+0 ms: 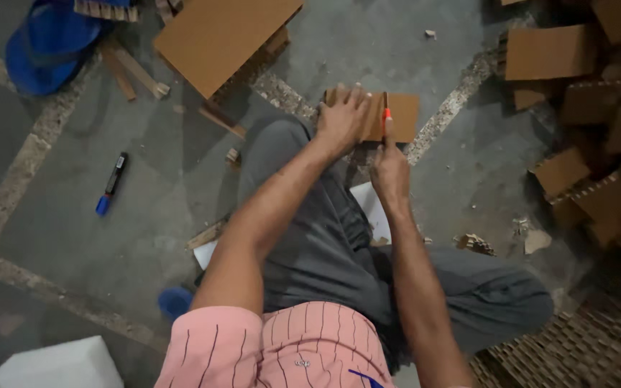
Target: The person cuts into cardboard sheets using a utility knife while sitting on the floor, then folds the cut cardboard pieces into smaller structural inserts.
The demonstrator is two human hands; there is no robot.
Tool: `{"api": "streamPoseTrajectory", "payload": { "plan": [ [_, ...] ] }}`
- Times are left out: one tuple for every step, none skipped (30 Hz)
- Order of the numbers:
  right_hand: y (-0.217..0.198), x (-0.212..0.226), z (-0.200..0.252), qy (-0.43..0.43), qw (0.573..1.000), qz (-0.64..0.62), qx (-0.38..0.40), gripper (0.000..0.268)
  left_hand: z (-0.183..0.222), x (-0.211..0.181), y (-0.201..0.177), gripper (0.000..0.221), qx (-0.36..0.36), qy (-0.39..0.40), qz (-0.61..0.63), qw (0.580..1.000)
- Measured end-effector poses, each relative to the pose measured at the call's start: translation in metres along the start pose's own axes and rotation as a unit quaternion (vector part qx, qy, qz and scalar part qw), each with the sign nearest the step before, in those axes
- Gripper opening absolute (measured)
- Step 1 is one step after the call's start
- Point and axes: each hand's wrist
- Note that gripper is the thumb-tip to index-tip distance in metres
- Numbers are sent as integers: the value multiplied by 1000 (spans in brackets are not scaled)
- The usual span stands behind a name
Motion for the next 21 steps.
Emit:
{"api": "streamPoseTrajectory", "payload": {
  "plan": [
    [1,0,-2,-10,1000,-3,-5,60,-2,1,5,74,-15,3,-1,1000],
    [3,1,-2,-18,1000,-6,-10,58,-3,3,11,69,-28,5,-2,1000],
    [3,1,-2,-12,1000,1,-2,60,-5,4,16,68,-31,5,-5,999],
    [2,2,-3,-7,1000,8,5,62,-7,5,20,67,-35,6,-9,999],
    [2,3,-3,-1,1000,15,12,64,-7,5,22,66,-38,7,-12,999],
    [2,4,-4,-4,1000,16,14,64,-7,5,22,69,-22,4,-15,1000],
    [1,6,-5,-7,1000,18,15,64,-8,5,22,72,-6,1,-18,1000],
    [0,7,-6,-10,1000,20,17,65,-8,4,21,74,9,-1,-21,1000],
    [-1,8,-6,-2,999,26,23,65,-8,3,20,70,1,-4,-21,1000],
    [-2,9,-7,6,999,32,29,66,-7,2,20,66,-7,-8,-21,1000],
    [-3,10,-7,14,999,38,35,66,-7,1,20,61,-15,-11,-21,1000],
    [-2,11,-8,19,998,46,43,66,-8,1,21,62,-5,-11,-21,1000],
    [-2,11,-10,23,997,53,51,65,-8,1,21,62,5,-11,-22,1000],
    [0,9,-12,28,996,60,60,65,-8,1,22,63,16,-12,-23,1000],
    [2,7,-14,32,995,69,65,67,-9,1,24,64,15,-10,-30,999],
    [5,4,-19,36,994,77,70,68,-11,1,26,65,13,-8,-37,999],
    [7,1,-24,40,993,86,76,70,-12,2,27,66,12,-7,-45,999],
    [8,-3,-33,-37,996,65,39,61,-12,2,29,66,10,-12,-44,999],
    [8,-6,-45,-114,993,42,2,52,-12,2,31,65,8,-17,-44,999],
    [8,-6,-51,-190,981,18,-36,43,-13,2,32,64,5,-19,-45,999],
    [4,-6,-53,-114,993,35,18,49,-13,2,32,67,10,-12,-51,999]
  ]
}}
Point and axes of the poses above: each hand's wrist, its own z-axis away from the middle knuckle, its own y-axis out of the palm, x = y × z, and after that the axes turned 9 degrees about -x, right-handed
